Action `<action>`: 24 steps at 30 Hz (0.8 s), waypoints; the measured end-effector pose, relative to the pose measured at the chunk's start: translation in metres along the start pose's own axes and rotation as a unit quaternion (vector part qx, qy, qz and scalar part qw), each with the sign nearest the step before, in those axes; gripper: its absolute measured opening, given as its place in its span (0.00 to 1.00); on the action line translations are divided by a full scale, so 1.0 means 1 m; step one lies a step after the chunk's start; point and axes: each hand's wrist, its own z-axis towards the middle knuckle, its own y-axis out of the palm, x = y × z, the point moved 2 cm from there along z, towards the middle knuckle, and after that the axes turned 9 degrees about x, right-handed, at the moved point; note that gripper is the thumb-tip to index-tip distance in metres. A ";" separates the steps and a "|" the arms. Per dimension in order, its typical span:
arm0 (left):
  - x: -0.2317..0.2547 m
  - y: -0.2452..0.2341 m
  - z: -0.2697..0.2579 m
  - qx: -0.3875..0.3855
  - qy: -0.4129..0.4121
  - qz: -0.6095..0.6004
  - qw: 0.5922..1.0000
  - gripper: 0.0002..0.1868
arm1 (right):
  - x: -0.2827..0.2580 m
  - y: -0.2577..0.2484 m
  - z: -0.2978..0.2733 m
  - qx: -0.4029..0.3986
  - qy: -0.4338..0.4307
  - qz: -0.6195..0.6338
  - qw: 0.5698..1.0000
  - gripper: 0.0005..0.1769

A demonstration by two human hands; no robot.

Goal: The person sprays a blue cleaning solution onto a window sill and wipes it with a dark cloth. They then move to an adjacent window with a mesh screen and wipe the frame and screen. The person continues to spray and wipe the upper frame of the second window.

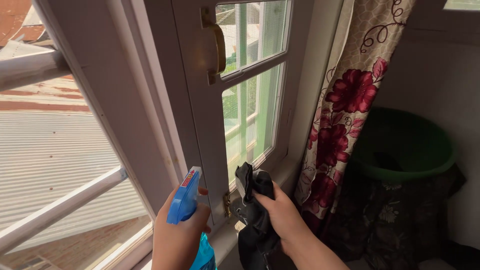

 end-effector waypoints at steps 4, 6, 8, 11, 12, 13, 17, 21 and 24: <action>0.019 0.014 0.022 -0.004 -0.021 0.041 0.999 0.17 | -0.042 0.011 -0.010 0.028 0.003 -0.040 0.999 0.26; 0.023 0.018 0.035 -0.017 -0.038 0.089 0.995 0.16 | -0.048 0.017 0.004 0.028 -0.015 0.040 0.999 0.25; 0.034 0.021 0.042 -0.022 -0.060 0.080 0.995 0.14 | -0.064 0.025 0.004 0.031 -0.005 0.048 0.998 0.28; 0.042 0.022 0.055 -0.018 -0.077 0.044 0.996 0.12 | -0.079 0.034 0.013 0.037 -0.011 0.009 0.999 0.29; 0.041 0.022 0.058 -0.010 -0.078 0.017 0.997 0.12 | -0.079 0.035 0.016 0.043 -0.024 -0.042 0.998 0.26; 0.048 0.020 0.060 -0.008 -0.079 0.017 0.997 0.12 | -0.075 0.037 0.025 0.041 -0.023 -0.043 0.998 0.26; 0.069 0.014 0.065 -0.013 -0.086 -0.009 0.996 0.12 | -0.072 0.053 0.038 0.039 -0.135 0.014 0.990 0.26; 0.076 0.008 0.072 0.019 -0.042 -0.025 0.999 0.12 | -0.064 0.077 0.077 0.044 -0.237 0.087 0.967 0.24; 0.070 0.013 0.087 0.022 -0.023 0.090 0.995 0.11 | -0.078 0.090 0.069 0.062 -0.159 0.082 0.982 0.22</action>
